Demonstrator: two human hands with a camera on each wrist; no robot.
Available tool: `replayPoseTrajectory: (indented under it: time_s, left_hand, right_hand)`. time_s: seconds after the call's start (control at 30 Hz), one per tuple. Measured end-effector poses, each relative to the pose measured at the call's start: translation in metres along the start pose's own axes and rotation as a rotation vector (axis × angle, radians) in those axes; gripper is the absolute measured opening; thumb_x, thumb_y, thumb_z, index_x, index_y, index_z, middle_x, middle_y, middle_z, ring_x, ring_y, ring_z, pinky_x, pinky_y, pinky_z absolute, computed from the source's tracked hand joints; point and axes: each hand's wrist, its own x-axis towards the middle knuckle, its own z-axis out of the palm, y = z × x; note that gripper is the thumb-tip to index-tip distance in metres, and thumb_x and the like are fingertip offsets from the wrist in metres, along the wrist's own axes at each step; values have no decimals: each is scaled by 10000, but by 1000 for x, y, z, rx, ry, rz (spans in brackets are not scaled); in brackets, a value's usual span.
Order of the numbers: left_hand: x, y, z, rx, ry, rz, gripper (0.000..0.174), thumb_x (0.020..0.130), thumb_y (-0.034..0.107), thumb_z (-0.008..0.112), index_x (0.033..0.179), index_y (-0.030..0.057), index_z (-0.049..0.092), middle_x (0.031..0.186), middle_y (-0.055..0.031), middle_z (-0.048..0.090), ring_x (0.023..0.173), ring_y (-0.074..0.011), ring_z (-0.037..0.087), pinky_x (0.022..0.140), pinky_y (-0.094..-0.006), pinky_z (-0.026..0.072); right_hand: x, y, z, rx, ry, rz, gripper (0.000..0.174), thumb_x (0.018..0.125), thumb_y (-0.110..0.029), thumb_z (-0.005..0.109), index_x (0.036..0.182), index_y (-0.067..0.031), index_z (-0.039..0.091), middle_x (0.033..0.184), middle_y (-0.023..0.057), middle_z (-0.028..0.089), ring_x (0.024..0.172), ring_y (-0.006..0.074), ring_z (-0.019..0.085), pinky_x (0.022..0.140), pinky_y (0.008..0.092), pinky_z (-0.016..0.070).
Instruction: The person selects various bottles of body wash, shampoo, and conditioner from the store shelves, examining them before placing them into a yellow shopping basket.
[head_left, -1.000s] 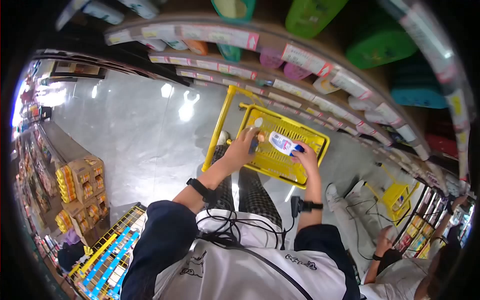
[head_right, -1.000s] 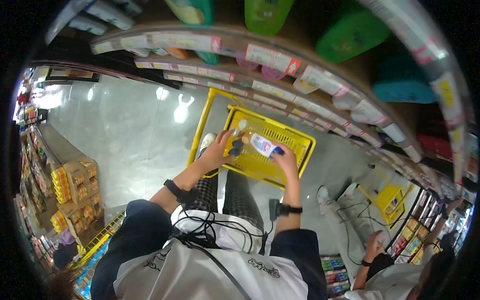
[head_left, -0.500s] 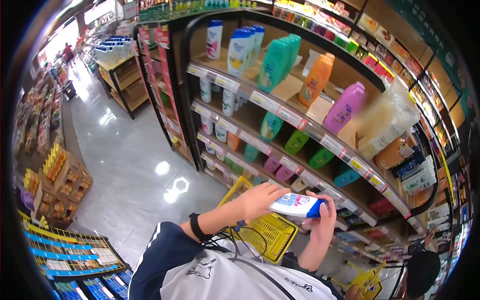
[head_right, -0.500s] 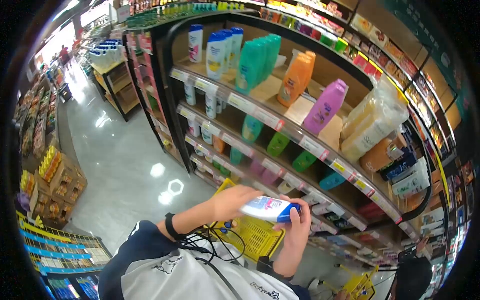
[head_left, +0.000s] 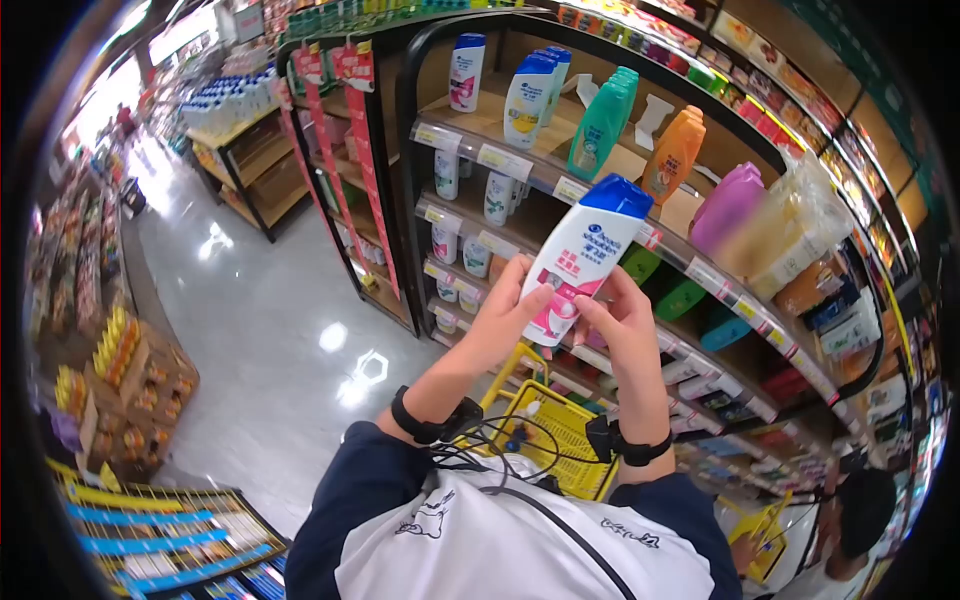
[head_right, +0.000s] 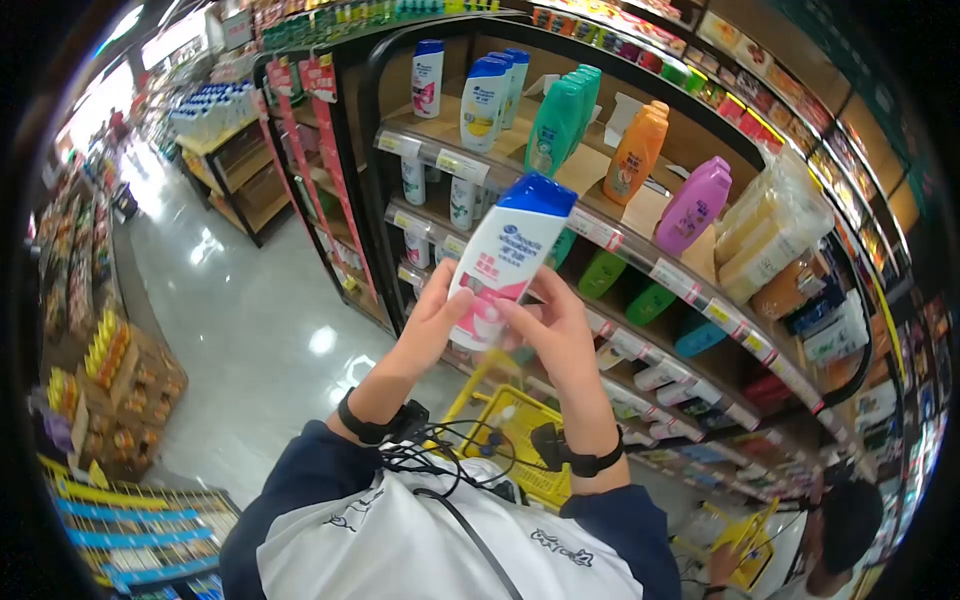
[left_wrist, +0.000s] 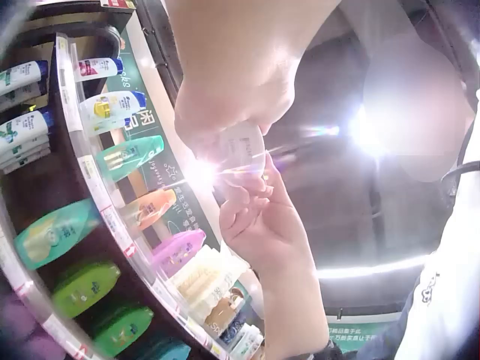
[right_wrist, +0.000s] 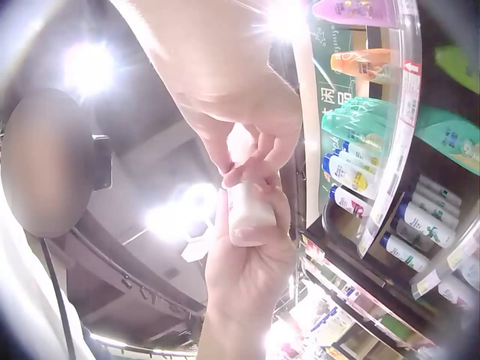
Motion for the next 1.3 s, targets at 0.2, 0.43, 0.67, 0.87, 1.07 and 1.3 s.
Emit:
replayPoseTrajectory:
  time_s: [0.2, 0.43, 0.67, 0.87, 1.07, 1.3]
  left_hand:
    - [34, 13, -78, 71, 32, 40, 315, 931, 290, 425, 1109, 35, 372, 960, -83, 528, 808, -129, 569, 592, -268, 515]
    - [105, 9, -190, 518, 110, 245, 480, 893, 196, 488, 1293, -3, 314, 1184, -174, 459, 1109, -246, 447, 936, -327, 342]
    - [192, 2, -236, 1103, 242, 453, 728, 808, 200, 580, 1349, -53, 163, 1375, -231, 236, 1288, -372, 207, 1047, -453, 175]
    - [222, -41, -250, 1400, 373, 505, 816, 781, 307, 578, 1336, -102, 141, 1394, -247, 185, 1295, -441, 128, 1048, -535, 101]
    - [227, -53, -247, 1415, 454, 517, 806, 777, 345, 576, 1340, -78, 184, 1402, -256, 156, 1297, -446, 123, 1033, -564, 118]
    - [231, -60, -246, 1469, 486, 495, 821, 770, 380, 545, 1356, -54, 166, 1414, -244, 139, 1301, -438, 116, 1043, -549, 92]
  right_hand:
    - [72, 37, 60, -34, 158, -83, 423, 767, -52, 652, 1134, 17, 453, 1051, 87, 561, 784, 126, 579, 690, 248, 464]
    - [186, 76, 107, -271, 270, -296, 432, 756, -38, 650, 1134, -18, 443, 1036, 97, 568, 957, 153, 553, 836, 294, 433]
    - [331, 75, 99, -613, 378, -497, 383, 729, -70, 653, 1082, -46, 504, 776, 64, 572, 667, 135, 537, 637, 285, 442]
    - [372, 95, 101, -651, 433, -445, 426, 715, -99, 691, 1104, -48, 524, 700, 52, 553, 646, 132, 534, 584, 259, 434]
    - [388, 113, 98, -562, 379, -412, 411, 709, -137, 670, 1078, -8, 544, 837, 86, 628, 645, 139, 530, 606, 262, 431]
    - [398, 122, 92, -669, 371, -480, 383, 756, -169, 650, 1078, 0, 529, 829, 116, 633, 674, 181, 590, 621, 285, 467]
